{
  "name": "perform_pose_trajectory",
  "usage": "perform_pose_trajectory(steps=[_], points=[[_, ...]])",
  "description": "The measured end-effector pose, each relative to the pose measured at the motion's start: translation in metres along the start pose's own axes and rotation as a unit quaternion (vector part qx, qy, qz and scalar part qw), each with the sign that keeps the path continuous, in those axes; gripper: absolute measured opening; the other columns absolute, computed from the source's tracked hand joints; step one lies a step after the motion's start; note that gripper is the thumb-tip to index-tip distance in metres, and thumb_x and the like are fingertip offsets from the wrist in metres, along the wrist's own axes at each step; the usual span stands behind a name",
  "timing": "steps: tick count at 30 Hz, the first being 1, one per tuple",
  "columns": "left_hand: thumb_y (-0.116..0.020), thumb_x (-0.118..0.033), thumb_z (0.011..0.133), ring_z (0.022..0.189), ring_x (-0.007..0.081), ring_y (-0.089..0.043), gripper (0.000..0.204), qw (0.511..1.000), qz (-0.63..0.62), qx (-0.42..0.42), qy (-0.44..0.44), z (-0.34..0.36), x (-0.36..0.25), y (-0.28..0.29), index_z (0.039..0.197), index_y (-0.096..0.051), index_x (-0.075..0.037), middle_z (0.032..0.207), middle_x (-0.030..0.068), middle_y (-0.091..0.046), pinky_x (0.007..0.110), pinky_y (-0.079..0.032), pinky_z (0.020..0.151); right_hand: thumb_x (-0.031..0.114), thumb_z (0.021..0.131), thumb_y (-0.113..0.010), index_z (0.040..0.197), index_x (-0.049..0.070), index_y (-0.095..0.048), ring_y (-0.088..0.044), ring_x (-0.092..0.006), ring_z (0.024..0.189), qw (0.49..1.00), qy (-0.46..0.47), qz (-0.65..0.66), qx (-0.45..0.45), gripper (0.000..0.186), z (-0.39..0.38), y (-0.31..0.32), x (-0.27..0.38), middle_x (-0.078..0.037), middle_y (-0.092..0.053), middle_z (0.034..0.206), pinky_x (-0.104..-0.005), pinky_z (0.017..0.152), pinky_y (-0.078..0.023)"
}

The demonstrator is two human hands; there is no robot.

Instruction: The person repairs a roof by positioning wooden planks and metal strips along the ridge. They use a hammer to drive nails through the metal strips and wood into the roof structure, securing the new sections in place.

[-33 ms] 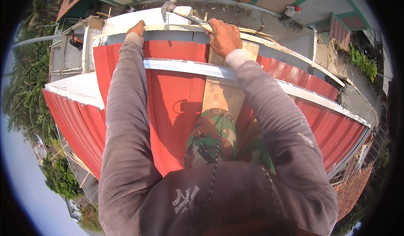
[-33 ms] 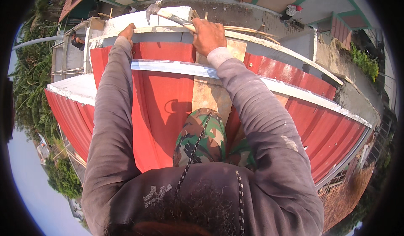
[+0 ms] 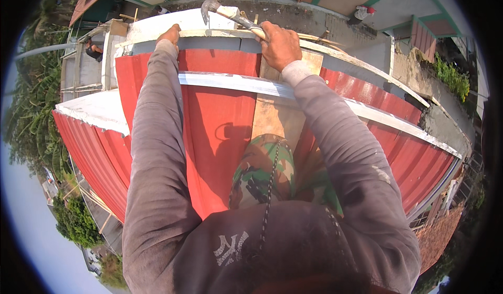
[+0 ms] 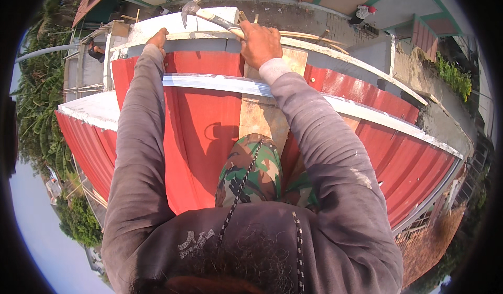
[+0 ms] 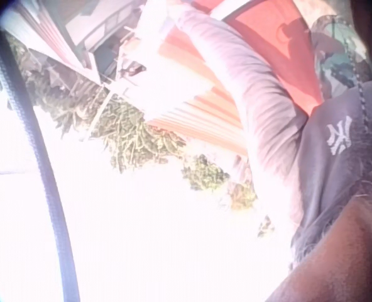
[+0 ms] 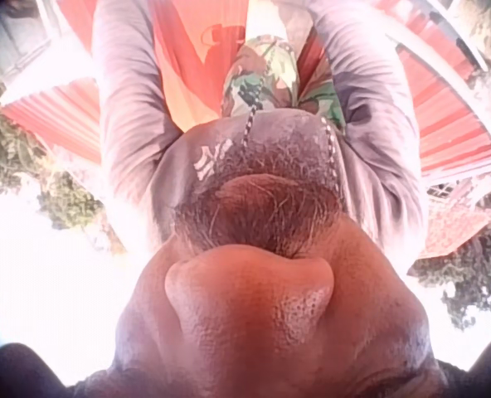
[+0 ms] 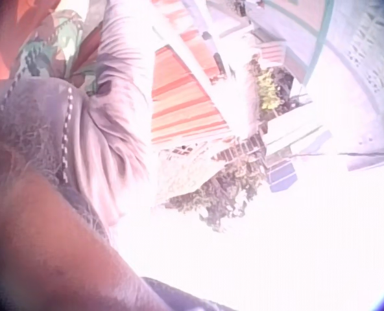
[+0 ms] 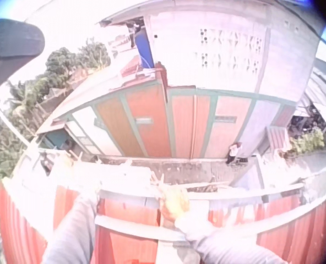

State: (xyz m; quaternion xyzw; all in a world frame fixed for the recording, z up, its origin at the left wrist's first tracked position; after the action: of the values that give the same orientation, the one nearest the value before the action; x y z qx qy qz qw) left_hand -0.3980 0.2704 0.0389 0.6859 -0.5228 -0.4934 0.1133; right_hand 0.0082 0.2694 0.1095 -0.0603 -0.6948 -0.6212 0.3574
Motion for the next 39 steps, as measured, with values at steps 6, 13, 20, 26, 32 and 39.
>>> perform_pose_trajectory(steps=[6,13,20,26,32,39], points=[[-0.074,-0.037,0.079,0.048,0.0125,-0.026,0.043,0.998,-0.046,0.027,0.021,-0.031,-0.007,0.001,0.098,-0.062,-0.001,0.08,0.0055,-0.047,0.036,-0.023,0.042,0.024,0.098,-0.071,0.12,0.014,-0.062,-0.069,-0.0314,0.111,0.999,0.024,-0.013,-0.019,0.026,-0.005,-0.001,0.001,-0.01,-0.075,0.114,-0.0517,0.105,-0.04],[-0.075,-0.035,0.08,0.073,0.0211,-0.051,0.061,0.998,-0.057,-0.002,-0.01,-0.004,0.006,0.012,0.119,-0.066,0.01,0.114,0.0189,-0.064,0.04,-0.043,0.063,0.025,0.098,-0.073,0.119,0.014,-0.059,-0.068,-0.0304,0.109,0.998,0.036,-0.056,-0.024,0.027,0.001,-0.014,0.01,-0.007,-0.074,0.107,-0.0482,0.1,-0.043],[-0.07,-0.042,0.087,0.112,0.0316,-0.063,0.074,0.998,-0.025,-0.019,-0.062,-0.062,0.001,0.025,0.135,-0.06,0.013,0.136,0.0276,-0.062,0.044,-0.051,0.099,0.02,0.09,-0.079,0.117,0.015,-0.06,-0.068,-0.0282,0.109,0.998,0.022,-0.041,-0.048,0.034,-0.006,-0.012,0.001,-0.008,-0.074,0.108,-0.0457,0.1,-0.042],[-0.079,-0.035,0.079,0.149,0.0406,-0.036,0.084,0.857,0.229,-0.189,-0.421,-0.114,0.039,0.041,0.15,-0.045,-0.002,0.161,0.023,-0.036,0.059,-0.032,0.123,0.028,0.093,-0.08,0.118,0.014,-0.06,-0.069,-0.0353,0.101,0.997,0.032,-0.026,-0.067,0.034,-0.004,-0.015,0.001,-0.014,-0.074,0.099,-0.0458,0.095,-0.043],[-0.081,-0.025,0.077,0.161,0.0421,-0.008,0.089,0.847,0.279,-0.102,-0.441,-0.106,0.027,0.027,0.156,-0.04,-0.018,0.165,0.0153,-0.025,0.07,-0.011,0.128,0.029,0.093,-0.081,0.117,0.014,-0.06,-0.071,-0.0338,0.099,0.998,0.02,-0.037,-0.056,0.036,-0.004,-0.013,0.0,-0.012,-0.075,0.096,-0.0447,0.095,-0.043],[-0.074,-0.009,0.08,0.156,0.039,-0.016,0.059,0.861,0.147,-0.168,-0.456,-0.077,0.026,0.008,0.135,-0.052,-0.008,0.151,0.0134,-0.039,0.05,-0.021,0.131,0.03,0.093,-0.081,0.117,0.013,-0.059,-0.072,-0.0324,0.097,0.998,0.016,-0.036,-0.046,0.037,-0.001,-0.012,0.0,-0.011,-0.076,0.096,-0.0443,0.094,-0.043]])
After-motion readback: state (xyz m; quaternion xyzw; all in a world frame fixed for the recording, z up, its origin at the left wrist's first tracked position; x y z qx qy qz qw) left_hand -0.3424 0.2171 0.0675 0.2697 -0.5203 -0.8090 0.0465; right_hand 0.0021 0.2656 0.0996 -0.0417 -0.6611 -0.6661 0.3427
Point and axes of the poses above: each hand's wrist, its own z-axis towards the middle knuckle, its own y-axis out of the back of the hand, x = y × z, the point moved 3 cm from there along z, towards the middle knuckle
